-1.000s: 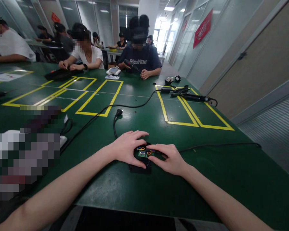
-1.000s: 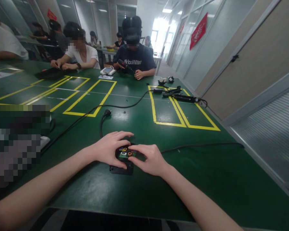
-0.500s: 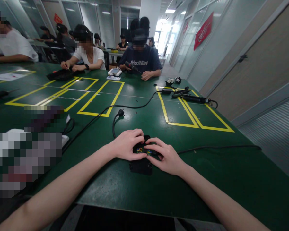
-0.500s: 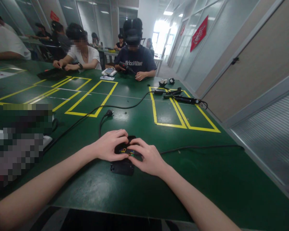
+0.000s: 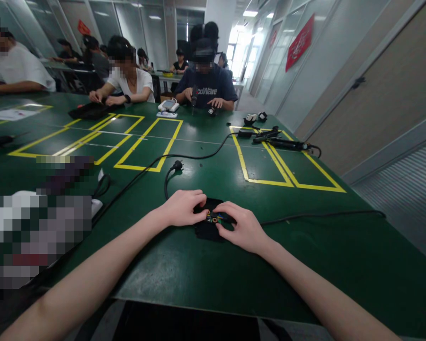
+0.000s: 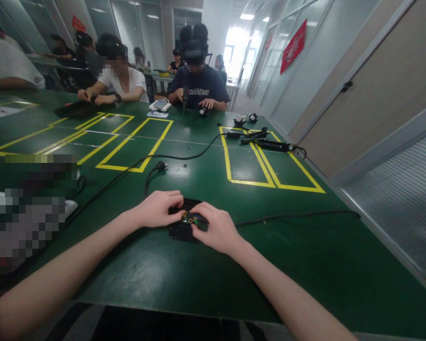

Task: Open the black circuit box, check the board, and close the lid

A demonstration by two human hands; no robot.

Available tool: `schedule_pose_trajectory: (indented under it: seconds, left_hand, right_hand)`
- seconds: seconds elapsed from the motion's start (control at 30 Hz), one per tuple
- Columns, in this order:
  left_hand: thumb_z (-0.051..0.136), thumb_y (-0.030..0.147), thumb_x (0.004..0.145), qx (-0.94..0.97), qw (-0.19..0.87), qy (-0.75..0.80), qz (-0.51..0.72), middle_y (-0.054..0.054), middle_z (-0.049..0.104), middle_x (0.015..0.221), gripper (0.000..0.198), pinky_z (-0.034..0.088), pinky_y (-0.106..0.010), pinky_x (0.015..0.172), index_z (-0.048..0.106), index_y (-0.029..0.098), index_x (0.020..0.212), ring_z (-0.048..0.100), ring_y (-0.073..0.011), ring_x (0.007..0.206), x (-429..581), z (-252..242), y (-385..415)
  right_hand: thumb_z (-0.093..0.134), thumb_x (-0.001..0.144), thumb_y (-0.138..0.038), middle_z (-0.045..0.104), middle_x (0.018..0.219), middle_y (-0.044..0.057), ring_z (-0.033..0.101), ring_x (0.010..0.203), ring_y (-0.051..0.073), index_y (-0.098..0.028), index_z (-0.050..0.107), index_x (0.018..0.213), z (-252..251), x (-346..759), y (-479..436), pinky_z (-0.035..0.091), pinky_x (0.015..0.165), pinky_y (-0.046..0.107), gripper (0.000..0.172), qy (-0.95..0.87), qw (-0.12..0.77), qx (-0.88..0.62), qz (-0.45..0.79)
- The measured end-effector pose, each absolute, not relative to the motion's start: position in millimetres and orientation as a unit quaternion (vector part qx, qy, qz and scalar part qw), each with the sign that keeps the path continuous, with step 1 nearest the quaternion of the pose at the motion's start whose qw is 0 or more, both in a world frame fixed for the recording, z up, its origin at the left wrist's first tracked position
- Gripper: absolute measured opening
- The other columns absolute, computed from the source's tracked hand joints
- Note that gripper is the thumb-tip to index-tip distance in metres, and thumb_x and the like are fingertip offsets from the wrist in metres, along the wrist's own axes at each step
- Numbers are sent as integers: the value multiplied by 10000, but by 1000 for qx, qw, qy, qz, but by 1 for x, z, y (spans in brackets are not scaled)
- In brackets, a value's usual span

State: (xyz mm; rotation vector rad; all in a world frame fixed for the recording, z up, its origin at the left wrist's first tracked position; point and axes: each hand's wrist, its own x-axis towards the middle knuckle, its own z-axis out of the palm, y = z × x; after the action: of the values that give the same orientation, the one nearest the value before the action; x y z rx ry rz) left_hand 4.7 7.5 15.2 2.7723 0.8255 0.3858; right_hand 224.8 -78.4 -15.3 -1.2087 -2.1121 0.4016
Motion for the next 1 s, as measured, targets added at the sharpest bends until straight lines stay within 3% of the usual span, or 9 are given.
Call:
schedule_pose_trajectory:
  seconds: [0.47,0.57,0.73,0.87,1.0]
  left_hand:
    - [534,342,947,942,117,287,128,43,590,606,174,321,-249,557,627,219,866,570,-145,548,4,12,12]
    - [506,341,978,942,113,287,132,47,588,601,187,307,-247,549,627,221,901,572,-145,541,4,11,12]
    - [477,343,1023,935,103,311,135,51,605,609,188,305,-253,551,617,218,1008,573,-156,524,3,12,15]
    - [468,361,1039,937,89,314,127,39,636,639,199,320,-253,566,611,224,1023,614,-168,566,1,11,17]
    - [457,373,1046,935,82,321,125,33,647,650,215,339,-254,577,609,226,1006,624,-172,578,0,10,18]
  right_hand:
    - [629,906,-224,716,1204,78,724,1014,227,-252,660,1240,-12,221,-76,607,859,356,336,-806,318,-482,129]
    - [620,938,-272,692,1165,79,717,917,205,-253,655,1246,-10,228,-75,598,769,319,310,-795,332,-496,107]
    - [574,984,-339,672,882,50,655,732,181,-213,694,1024,-4,253,-68,505,595,277,178,-774,324,-536,88]
    - [556,1005,-388,700,743,23,638,656,176,-214,687,801,-3,267,-62,452,598,288,299,-789,263,-539,131]
    - [515,1025,-428,689,694,12,616,612,168,-210,682,782,-4,267,-61,414,585,280,366,-791,248,-537,157]
